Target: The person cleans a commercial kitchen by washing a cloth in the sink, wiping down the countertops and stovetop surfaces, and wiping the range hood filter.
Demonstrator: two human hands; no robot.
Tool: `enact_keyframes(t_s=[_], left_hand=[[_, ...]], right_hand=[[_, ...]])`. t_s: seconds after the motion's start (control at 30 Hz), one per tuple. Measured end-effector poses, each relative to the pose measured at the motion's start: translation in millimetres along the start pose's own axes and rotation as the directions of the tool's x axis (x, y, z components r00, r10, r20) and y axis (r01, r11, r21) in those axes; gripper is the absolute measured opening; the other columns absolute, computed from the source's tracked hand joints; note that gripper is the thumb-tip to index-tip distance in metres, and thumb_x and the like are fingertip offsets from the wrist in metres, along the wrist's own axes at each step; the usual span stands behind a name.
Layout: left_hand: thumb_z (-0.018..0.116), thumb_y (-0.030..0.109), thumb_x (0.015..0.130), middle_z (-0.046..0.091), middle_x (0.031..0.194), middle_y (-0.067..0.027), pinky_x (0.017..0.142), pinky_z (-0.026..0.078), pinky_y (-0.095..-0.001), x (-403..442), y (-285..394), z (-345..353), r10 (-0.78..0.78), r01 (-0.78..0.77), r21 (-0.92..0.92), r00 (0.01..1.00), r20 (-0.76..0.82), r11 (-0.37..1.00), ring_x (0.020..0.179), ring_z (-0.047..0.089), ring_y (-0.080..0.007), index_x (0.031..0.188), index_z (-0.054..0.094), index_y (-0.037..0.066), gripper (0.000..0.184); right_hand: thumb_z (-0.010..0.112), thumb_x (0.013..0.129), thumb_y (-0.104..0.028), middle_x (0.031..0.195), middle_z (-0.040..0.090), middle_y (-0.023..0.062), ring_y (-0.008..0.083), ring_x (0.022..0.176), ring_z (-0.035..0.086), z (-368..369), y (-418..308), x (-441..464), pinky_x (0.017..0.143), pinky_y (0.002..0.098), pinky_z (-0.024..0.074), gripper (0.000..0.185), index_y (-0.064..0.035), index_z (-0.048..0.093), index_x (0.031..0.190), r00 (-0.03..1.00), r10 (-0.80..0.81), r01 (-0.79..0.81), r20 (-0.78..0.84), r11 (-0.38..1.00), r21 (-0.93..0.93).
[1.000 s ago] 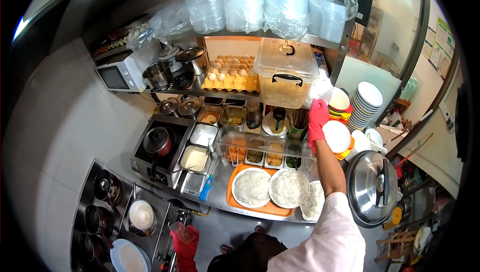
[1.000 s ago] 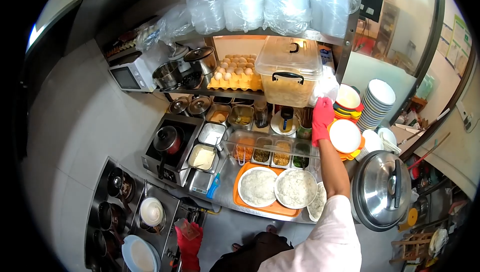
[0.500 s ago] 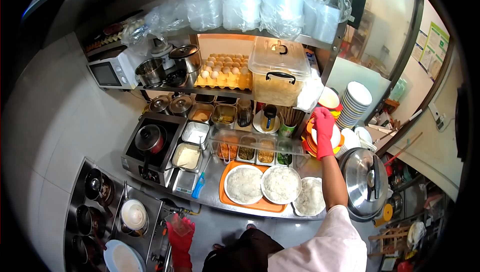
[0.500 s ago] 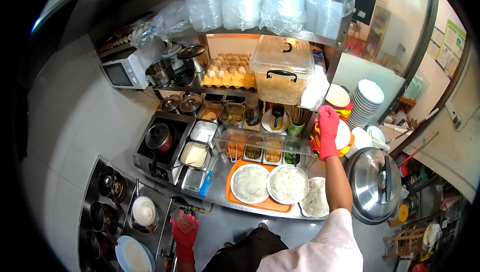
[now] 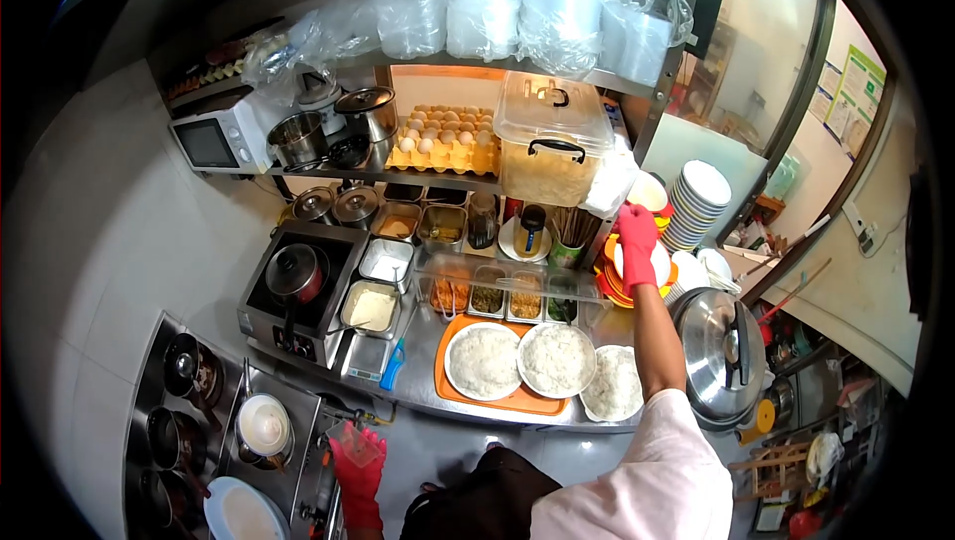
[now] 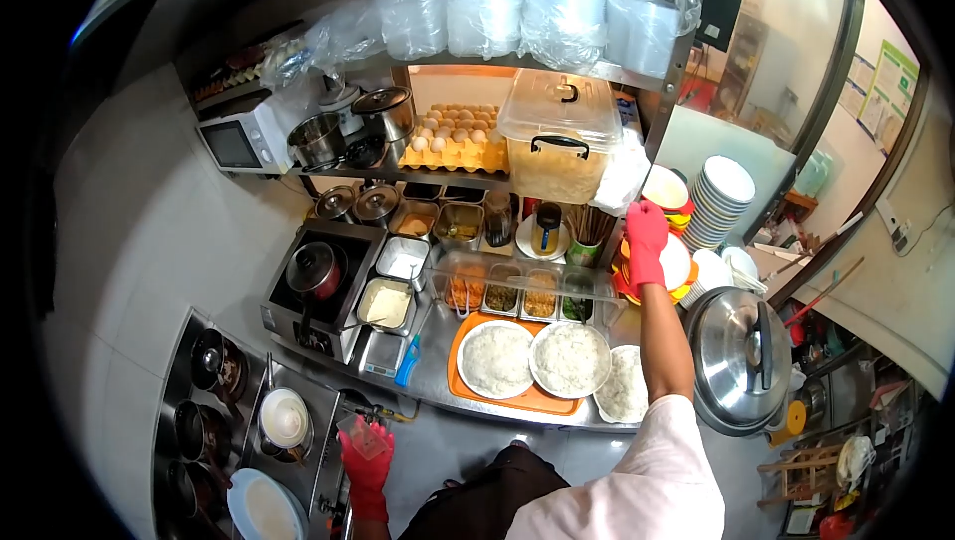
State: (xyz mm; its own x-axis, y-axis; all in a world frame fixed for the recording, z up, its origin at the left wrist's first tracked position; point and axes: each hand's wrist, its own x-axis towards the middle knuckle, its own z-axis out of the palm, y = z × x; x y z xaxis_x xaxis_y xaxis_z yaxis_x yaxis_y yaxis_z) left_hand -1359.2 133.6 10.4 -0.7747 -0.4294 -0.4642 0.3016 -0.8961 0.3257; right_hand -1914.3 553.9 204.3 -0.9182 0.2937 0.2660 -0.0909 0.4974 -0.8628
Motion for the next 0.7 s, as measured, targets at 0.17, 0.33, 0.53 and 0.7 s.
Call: enact_keyframes(t_s=[0.17,0.33,0.53,0.7], left_hand=[[0.049,0.064,0.097,0.039,0.15,-0.0143,0.115,0.03,-0.0544,4.5,3.3,-11.8,-0.005,0.003,0.045,1.0,0.023,0.999,0.135,0.04,-0.0328,0.152,0.039,0.023,0.069],[0.045,0.068,0.096,0.04,0.153,-0.0112,0.116,0.028,-0.0519,8.9,2.7,2.1,-0.033,0.029,0.103,0.999,0.04,0.994,0.138,0.039,-0.0304,0.15,0.043,0.024,0.069],[0.045,0.068,0.096,0.041,0.151,-0.0104,0.116,0.027,-0.0516,4.3,5.6,2.3,-0.015,0.007,0.119,0.997,0.07,0.993,0.137,0.038,-0.0291,0.15,0.043,0.025,0.069],[0.048,0.067,0.096,0.045,0.147,-0.0099,0.115,0.03,-0.0509,0.0,9.4,-15.4,0.005,-0.008,0.093,0.999,0.032,0.996,0.133,0.042,-0.0289,0.149,0.045,0.025,0.068]], right_hand=[[0.068,0.089,-0.049,0.067,0.065,0.0072,0.0212,0.057,0.064,16.9,12.2,-28.9,0.055,0.036,0.0493,0.043,-0.0068,0.064,0.082,0.973,-0.115,0.106,-0.201,0.993,-0.057],[0.06,0.086,-0.066,0.079,0.072,0.0169,0.0364,0.073,0.07,41.2,-37.4,-27.3,0.066,0.048,0.0529,0.06,-0.0071,0.068,0.078,0.956,-0.257,0.12,-0.142,0.784,-0.61],[0.057,0.09,-0.051,0.086,0.072,0.0169,0.0389,0.084,0.069,45.7,-1.6,4.0,0.072,0.0504,0.0526,0.045,-0.0076,0.069,0.086,0.952,-0.216,0.062,-0.215,0.829,-0.556],[0.056,0.099,-0.035,0.071,0.067,0.0099,0.0217,0.06,0.066,22.8,25.3,-2.4,0.057,0.0349,0.0496,0.033,-0.0039,0.064,0.091,0.963,-0.264,0.255,-0.046,0.955,-0.15]])
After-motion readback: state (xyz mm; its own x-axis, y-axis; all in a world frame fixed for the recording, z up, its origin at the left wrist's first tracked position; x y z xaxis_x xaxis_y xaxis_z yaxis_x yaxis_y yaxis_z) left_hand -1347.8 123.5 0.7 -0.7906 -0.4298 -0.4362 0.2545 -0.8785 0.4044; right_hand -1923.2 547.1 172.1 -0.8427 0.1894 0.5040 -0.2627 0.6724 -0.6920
